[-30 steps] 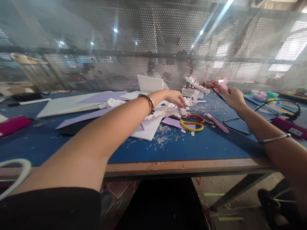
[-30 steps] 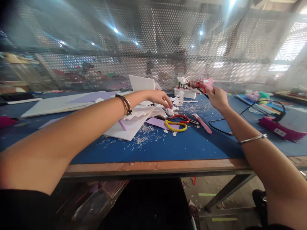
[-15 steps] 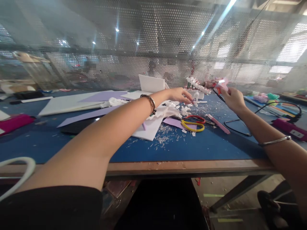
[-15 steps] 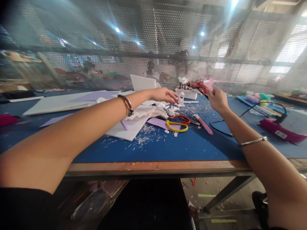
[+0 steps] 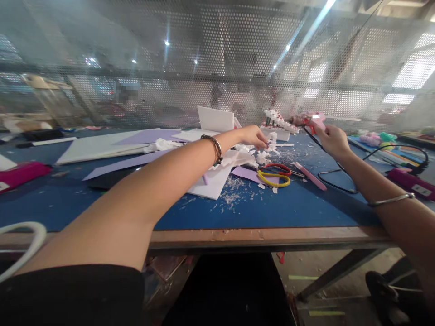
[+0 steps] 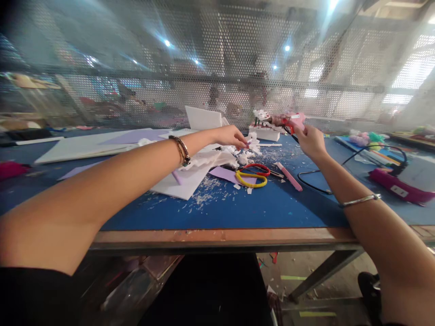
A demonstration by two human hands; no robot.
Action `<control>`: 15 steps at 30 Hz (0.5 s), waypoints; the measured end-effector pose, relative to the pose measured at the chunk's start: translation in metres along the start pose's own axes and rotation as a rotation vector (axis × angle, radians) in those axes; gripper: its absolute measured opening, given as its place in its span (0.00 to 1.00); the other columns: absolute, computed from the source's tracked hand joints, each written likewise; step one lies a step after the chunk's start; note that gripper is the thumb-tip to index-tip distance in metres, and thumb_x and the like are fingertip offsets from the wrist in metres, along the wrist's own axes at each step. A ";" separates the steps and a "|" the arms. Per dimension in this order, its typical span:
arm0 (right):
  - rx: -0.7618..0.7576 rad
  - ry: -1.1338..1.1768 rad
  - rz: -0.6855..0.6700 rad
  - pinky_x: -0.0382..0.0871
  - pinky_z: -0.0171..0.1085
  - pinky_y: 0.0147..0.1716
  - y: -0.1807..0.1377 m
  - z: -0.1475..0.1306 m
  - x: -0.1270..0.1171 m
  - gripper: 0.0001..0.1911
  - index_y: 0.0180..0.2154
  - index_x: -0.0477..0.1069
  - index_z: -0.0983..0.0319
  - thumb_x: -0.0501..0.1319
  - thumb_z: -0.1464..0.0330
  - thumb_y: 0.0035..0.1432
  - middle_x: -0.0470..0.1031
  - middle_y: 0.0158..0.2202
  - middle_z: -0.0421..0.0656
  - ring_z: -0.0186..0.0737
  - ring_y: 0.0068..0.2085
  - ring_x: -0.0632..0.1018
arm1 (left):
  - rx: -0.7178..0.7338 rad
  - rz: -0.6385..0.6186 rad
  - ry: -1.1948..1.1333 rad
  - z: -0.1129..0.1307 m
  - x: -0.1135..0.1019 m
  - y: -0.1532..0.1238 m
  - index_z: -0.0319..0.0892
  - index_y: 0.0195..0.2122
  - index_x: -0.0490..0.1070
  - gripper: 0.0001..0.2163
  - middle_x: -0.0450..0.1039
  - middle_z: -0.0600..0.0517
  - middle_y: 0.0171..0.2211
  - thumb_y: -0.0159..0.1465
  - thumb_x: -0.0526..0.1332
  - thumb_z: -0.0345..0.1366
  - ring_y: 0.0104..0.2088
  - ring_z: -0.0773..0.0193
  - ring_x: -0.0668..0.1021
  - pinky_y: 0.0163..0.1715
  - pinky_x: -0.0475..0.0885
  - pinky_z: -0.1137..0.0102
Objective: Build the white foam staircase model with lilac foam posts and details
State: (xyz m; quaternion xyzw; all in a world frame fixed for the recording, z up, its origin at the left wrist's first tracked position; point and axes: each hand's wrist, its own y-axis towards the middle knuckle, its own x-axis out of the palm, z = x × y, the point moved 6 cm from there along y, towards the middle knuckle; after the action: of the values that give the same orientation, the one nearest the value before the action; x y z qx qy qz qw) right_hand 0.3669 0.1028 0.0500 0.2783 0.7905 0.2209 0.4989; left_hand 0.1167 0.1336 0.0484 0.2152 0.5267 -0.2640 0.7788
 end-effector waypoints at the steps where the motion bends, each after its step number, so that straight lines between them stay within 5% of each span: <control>1: 0.018 -0.009 0.001 0.49 0.36 0.27 0.001 0.004 -0.001 0.22 0.20 0.51 0.59 0.48 0.53 0.59 0.56 0.19 0.39 0.34 0.25 0.59 | -0.027 -0.009 0.029 -0.003 0.000 0.000 0.36 0.44 0.76 0.19 0.78 0.46 0.42 0.54 0.63 0.41 0.39 0.61 0.78 0.41 0.68 0.71; 9: 0.114 -0.082 0.002 0.48 0.37 0.28 0.011 0.034 -0.010 0.16 0.22 0.54 0.59 0.50 0.58 0.59 0.56 0.21 0.39 0.34 0.25 0.54 | -0.141 -0.028 0.155 -0.017 0.000 0.001 0.38 0.44 0.77 0.17 0.78 0.47 0.41 0.54 0.62 0.38 0.37 0.62 0.79 0.37 0.69 0.74; 15: 0.076 -0.098 -0.028 0.48 0.37 0.29 0.007 0.026 -0.010 0.16 0.22 0.54 0.59 0.50 0.59 0.58 0.57 0.22 0.40 0.33 0.26 0.53 | -0.113 0.071 0.253 -0.011 -0.013 -0.002 0.38 0.45 0.75 0.17 0.76 0.48 0.47 0.55 0.62 0.38 0.44 0.61 0.76 0.41 0.66 0.76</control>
State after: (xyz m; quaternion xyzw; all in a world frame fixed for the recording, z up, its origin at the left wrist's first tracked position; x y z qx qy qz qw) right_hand 0.3960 0.1026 0.0504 0.2965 0.7767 0.1701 0.5291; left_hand 0.1038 0.1409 0.0567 0.2213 0.6266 -0.1770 0.7260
